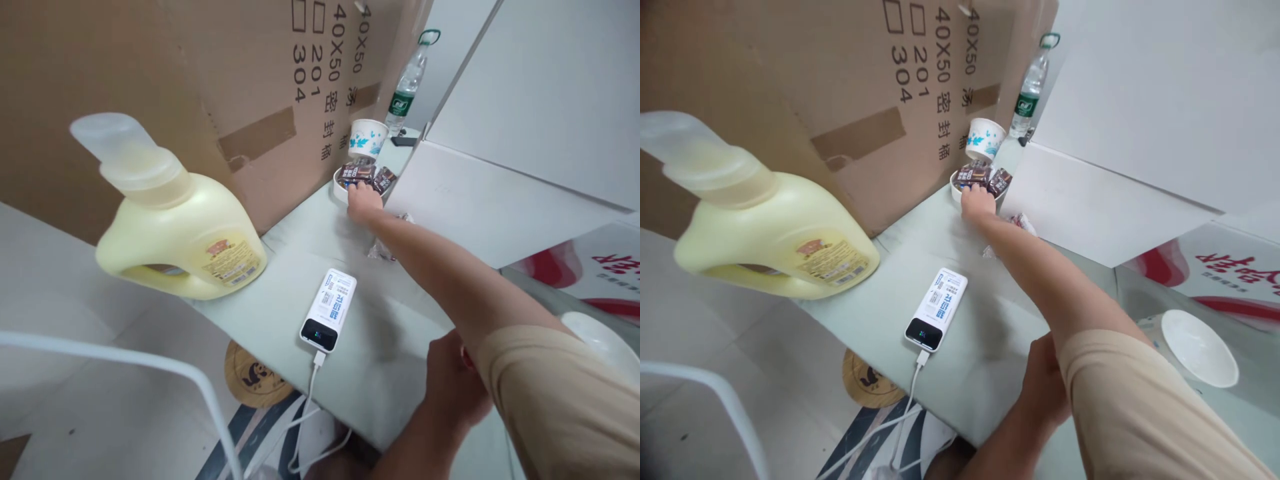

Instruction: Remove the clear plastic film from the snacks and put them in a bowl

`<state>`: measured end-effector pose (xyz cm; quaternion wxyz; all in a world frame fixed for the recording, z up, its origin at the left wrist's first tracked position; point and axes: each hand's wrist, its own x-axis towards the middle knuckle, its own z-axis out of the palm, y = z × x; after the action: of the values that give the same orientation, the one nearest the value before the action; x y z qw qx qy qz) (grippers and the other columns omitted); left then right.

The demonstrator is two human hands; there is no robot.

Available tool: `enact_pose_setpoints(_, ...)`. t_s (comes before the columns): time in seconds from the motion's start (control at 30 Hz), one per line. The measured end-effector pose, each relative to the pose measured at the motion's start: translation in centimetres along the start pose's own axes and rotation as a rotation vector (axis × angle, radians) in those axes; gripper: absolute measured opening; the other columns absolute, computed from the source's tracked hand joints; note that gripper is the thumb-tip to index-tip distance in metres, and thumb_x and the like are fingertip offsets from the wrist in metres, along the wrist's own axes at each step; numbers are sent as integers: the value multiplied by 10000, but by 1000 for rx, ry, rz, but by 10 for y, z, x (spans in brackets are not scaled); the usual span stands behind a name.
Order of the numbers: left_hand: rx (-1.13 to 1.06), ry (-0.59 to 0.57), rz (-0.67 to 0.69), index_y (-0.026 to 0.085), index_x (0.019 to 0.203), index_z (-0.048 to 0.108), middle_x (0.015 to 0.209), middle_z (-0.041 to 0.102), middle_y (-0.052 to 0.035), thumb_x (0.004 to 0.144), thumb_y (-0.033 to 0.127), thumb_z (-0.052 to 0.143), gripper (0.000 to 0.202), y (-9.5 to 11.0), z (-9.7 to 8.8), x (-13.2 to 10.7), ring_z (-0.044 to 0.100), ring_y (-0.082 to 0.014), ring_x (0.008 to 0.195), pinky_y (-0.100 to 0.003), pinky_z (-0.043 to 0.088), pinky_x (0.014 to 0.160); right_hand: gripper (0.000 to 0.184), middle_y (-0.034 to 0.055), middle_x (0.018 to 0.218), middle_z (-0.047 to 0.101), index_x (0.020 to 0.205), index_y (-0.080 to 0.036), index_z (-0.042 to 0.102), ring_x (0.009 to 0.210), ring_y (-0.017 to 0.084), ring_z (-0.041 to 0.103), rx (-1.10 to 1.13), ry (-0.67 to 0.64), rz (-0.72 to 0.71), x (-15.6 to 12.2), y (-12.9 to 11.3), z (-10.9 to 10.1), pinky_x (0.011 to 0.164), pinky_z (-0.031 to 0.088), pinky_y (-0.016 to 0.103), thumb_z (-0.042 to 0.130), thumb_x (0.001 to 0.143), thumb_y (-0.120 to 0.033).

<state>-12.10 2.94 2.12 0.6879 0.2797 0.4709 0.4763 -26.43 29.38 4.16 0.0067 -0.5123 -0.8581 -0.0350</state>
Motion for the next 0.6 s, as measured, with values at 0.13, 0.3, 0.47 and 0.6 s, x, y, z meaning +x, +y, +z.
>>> enact_pose_setpoints(0.13,57,2,-21,208,646,546,643,558,-9,745,396,651,237,2,5,-4,502,-178,714,-309,430,658,396,209,1297,631,1304,-117,579,1213,323,589,-26,-10,-103,-41,-18,-10,968,477,443,430,938,-113)
enact_pose_setpoints(0.3,215,31,-27,234,641,592,614,561,-5,781,359,588,188,0,8,-5,530,-200,716,-313,426,681,312,166,1134,717,1138,-165,670,1046,299,680,-58,-83,-277,-103,-26,-23,765,491,357,404,976,-155)
enact_pose_setpoints(0.47,210,-5,-32,236,638,555,617,535,15,762,306,577,144,1,11,-7,505,-176,678,-302,379,662,251,131,1112,717,1102,-199,664,924,273,679,-21,-109,-322,-148,-18,-53,660,434,331,445,982,-229)
enact_pose_setpoints(0.6,194,6,-9,222,612,472,575,472,30,767,275,550,181,-2,17,-5,433,-144,620,-297,315,609,217,109,1055,722,1048,-190,666,914,258,636,138,12,-202,-136,-4,-83,723,426,327,476,955,-241)
